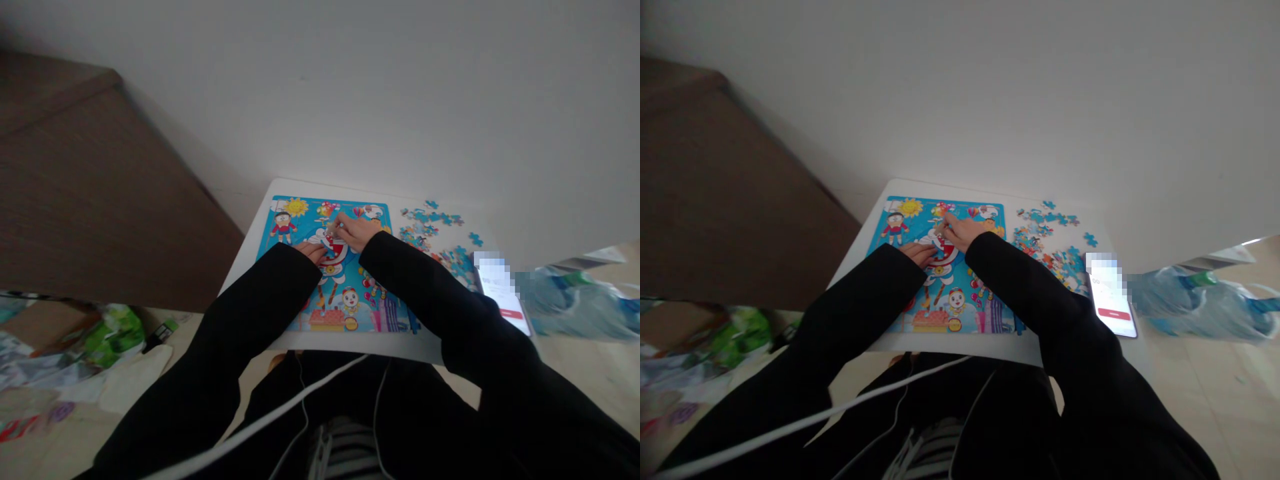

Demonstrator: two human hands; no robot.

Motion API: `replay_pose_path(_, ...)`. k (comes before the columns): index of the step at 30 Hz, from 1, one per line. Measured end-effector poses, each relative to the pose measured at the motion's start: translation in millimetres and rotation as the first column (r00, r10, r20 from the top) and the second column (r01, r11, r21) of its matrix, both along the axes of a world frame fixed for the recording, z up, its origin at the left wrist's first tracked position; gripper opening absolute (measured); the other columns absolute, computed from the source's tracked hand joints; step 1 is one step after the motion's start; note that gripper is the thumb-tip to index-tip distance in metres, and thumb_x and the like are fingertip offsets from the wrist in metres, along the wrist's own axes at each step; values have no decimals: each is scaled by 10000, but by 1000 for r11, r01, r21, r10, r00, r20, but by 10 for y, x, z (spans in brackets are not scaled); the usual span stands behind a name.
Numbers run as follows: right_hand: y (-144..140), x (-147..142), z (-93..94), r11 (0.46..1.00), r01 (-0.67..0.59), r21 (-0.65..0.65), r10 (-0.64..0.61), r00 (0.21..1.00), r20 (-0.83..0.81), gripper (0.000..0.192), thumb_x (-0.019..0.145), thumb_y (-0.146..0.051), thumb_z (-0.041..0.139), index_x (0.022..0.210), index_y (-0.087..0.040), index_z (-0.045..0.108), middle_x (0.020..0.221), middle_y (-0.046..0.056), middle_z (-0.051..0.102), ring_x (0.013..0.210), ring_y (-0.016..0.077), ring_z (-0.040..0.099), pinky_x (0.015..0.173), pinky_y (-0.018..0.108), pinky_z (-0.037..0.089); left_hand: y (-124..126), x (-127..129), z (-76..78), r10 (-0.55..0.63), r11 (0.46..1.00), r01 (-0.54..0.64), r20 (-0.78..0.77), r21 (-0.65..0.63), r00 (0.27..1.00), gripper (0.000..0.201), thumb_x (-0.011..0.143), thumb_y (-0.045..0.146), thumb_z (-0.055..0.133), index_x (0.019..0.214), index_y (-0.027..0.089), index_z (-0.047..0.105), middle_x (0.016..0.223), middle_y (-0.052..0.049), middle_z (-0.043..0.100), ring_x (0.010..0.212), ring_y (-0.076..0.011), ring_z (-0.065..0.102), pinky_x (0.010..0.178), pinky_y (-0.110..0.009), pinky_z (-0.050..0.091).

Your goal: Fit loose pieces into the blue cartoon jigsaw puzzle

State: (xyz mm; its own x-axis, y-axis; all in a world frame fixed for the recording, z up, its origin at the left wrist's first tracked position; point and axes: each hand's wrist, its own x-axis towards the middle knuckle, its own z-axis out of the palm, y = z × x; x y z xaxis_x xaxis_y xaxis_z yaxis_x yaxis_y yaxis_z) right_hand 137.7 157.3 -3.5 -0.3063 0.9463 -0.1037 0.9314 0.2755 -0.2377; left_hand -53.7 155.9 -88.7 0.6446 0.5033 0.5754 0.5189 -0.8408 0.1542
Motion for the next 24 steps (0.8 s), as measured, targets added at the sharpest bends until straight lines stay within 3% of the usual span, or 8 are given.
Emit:
replay_pose_path(5, 24, -79, 78, 998, 47, 51, -50, 996, 71, 315, 902, -331, 302, 1100, -185, 499, 985, 98, 647, 869, 237, 598, 660, 300, 402, 12, 6, 60, 16, 999, -16, 10, -46, 1000, 334, 923, 331, 388, 1066, 126, 610, 987, -100, 654, 879, -178, 605, 807, -305, 489)
replay_pose_path(10, 91, -112, 108, 1000, 25, 8, -26, 996, 89, 322, 910, -312, 293, 1137, -171, 473, 1036, 116, 643, 917, 236, 594, 698, 304, 410, 41, -29, 85, 6, 998, -6, 0, -63, 1000, 398, 924, 397, 353, 1048, 130, 622, 966, -99, 652, 851, -173, 597, 789, -289, 483)
replay_pose_path(14, 122, -114, 97, 1000, 28, 11, -29, 991, 127, 337, 908, -318, 288, 1154, -166, 462, 1048, 124, 640, 917, 250, 598, 688, 320, 421, 83, -59, 95, -52, 998, 50, -85, -29, 995, 481, 882, 478, 410, 1119, 96, 580, 986, -124, 637, 866, -204, 584, 794, -308, 474)
replay_pose_path(21, 131, -109, 88, 1000, 26, 4, -27, 991, 129, 358, 910, -330, 282, 1178, -161, 448, 1082, 133, 629, 940, 255, 595, 707, 331, 433, 100, 81, 163, -24, 999, 31, -172, 40, 985, 337, 914, 243, 332, 1047, 104, 610, 868, -110, 636, 791, -217, 577, 739, -347, 462)
replay_pose_path(24, 130, -117, 92, 1000, 27, 10, -29, 991, 132, 360, 912, -332, 274, 1175, -162, 452, 1073, 133, 632, 941, 260, 597, 706, 337, 433, 12, 136, 173, -1, 999, 9, -168, 45, 986, 332, 910, 202, 313, 1030, 94, 603, 914, -129, 635, 846, -233, 582, 771, -364, 469)
